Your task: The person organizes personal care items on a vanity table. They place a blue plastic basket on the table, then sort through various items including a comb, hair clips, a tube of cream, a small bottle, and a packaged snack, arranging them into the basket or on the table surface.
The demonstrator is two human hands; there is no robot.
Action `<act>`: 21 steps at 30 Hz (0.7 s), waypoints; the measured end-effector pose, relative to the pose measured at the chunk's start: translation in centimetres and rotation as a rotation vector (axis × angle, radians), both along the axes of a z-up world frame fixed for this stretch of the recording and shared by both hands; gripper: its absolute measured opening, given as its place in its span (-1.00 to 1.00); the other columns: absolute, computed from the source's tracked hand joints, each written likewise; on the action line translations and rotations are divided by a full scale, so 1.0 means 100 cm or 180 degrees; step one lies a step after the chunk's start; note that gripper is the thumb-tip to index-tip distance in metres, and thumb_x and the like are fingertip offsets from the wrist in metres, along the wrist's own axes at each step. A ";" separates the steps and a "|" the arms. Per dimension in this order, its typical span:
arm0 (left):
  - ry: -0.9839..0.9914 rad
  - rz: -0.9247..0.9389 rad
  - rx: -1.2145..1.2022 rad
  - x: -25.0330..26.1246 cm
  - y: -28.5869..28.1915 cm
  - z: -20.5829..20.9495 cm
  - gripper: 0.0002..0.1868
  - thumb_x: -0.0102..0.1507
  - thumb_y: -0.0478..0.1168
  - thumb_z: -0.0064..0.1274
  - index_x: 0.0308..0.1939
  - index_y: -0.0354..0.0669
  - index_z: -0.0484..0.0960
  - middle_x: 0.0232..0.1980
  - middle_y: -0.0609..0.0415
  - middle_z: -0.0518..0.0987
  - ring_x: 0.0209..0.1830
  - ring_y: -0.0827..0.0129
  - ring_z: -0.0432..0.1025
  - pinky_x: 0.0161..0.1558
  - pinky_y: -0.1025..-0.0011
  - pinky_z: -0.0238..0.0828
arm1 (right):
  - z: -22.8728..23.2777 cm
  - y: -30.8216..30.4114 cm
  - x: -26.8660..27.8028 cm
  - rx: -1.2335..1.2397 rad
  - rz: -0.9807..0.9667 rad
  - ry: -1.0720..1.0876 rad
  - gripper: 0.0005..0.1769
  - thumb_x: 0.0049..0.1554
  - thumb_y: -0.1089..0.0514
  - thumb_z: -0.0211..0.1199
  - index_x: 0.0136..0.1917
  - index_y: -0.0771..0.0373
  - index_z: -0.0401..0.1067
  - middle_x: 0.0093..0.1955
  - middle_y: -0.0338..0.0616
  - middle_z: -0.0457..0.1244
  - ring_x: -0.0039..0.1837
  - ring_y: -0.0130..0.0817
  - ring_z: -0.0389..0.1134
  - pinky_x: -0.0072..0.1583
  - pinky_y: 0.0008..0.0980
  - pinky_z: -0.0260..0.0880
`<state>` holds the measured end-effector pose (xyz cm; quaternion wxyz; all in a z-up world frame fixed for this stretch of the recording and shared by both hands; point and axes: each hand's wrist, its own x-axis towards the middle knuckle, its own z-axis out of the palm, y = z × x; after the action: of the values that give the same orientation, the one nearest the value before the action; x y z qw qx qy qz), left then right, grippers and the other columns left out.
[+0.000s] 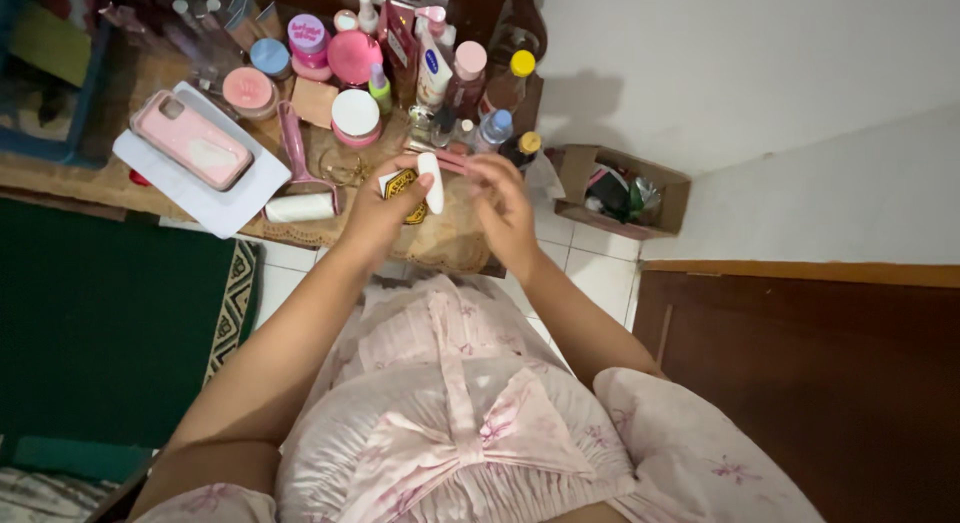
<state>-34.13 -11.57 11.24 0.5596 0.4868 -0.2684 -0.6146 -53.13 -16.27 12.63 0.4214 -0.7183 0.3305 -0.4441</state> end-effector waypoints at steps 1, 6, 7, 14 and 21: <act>-0.0230 0.0008 -0.0075 0.001 0.003 -0.004 -0.74 0.35 -0.21 0.18 0.10 -0.16 0.61 -0.15 0.25 0.59 -0.20 0.61 0.43 -0.18 0.58 0.41 | 0.002 -0.002 0.000 0.0376 0.0057 -0.0077 -0.64 0.21 0.34 0.19 0.29 0.31 0.41 0.32 -0.07 0.23 0.29 -0.27 0.30 0.37 -0.29 0.28; -0.0882 -0.0163 -0.0432 -0.001 0.013 -0.014 -0.78 0.34 -0.22 0.18 0.03 -0.15 0.59 -0.17 0.27 0.56 -0.23 0.66 0.38 -0.22 0.62 0.33 | -0.004 -0.007 0.005 0.0793 0.0903 -0.0268 -0.68 0.29 0.27 0.25 0.30 0.33 0.38 0.33 -0.11 0.25 0.43 -0.38 0.23 0.42 -0.35 0.28; -0.0994 -0.0190 -0.0492 -0.002 0.014 -0.014 -0.79 0.33 -0.22 0.18 0.03 -0.14 0.57 -0.16 0.27 0.56 -0.23 0.67 0.38 -0.22 0.63 0.33 | -0.007 -0.008 0.006 0.0937 0.1035 -0.0493 -0.72 0.29 0.26 0.26 0.26 0.34 0.37 0.37 -0.11 0.23 0.50 -0.39 0.20 0.45 -0.36 0.26; -0.0739 -0.0222 -0.0252 -0.007 0.019 -0.010 -0.78 0.35 -0.20 0.18 0.04 -0.16 0.59 -0.25 0.24 0.54 -0.34 0.64 0.34 -0.33 0.61 0.28 | -0.025 -0.011 0.002 0.1907 0.0904 -0.0301 -0.79 0.33 0.28 0.24 0.22 0.33 0.38 0.31 -0.04 0.29 0.29 -0.38 0.30 0.34 -0.32 0.32; -0.0340 -0.0442 -0.0263 -0.012 0.016 -0.011 -0.71 0.36 -0.17 0.15 0.13 -0.16 0.59 -0.10 0.25 0.60 -0.19 0.66 0.48 -0.15 0.57 0.55 | -0.020 -0.007 0.004 0.1556 0.0969 -0.1140 -0.85 0.36 0.31 0.13 0.20 0.29 0.29 0.42 0.03 0.25 0.49 -0.31 0.26 0.48 -0.25 0.25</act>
<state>-35.34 -10.00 10.10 0.5202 0.4756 -0.3561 -0.6135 -52.72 -17.00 10.67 0.6940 -0.5477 0.2369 -0.4028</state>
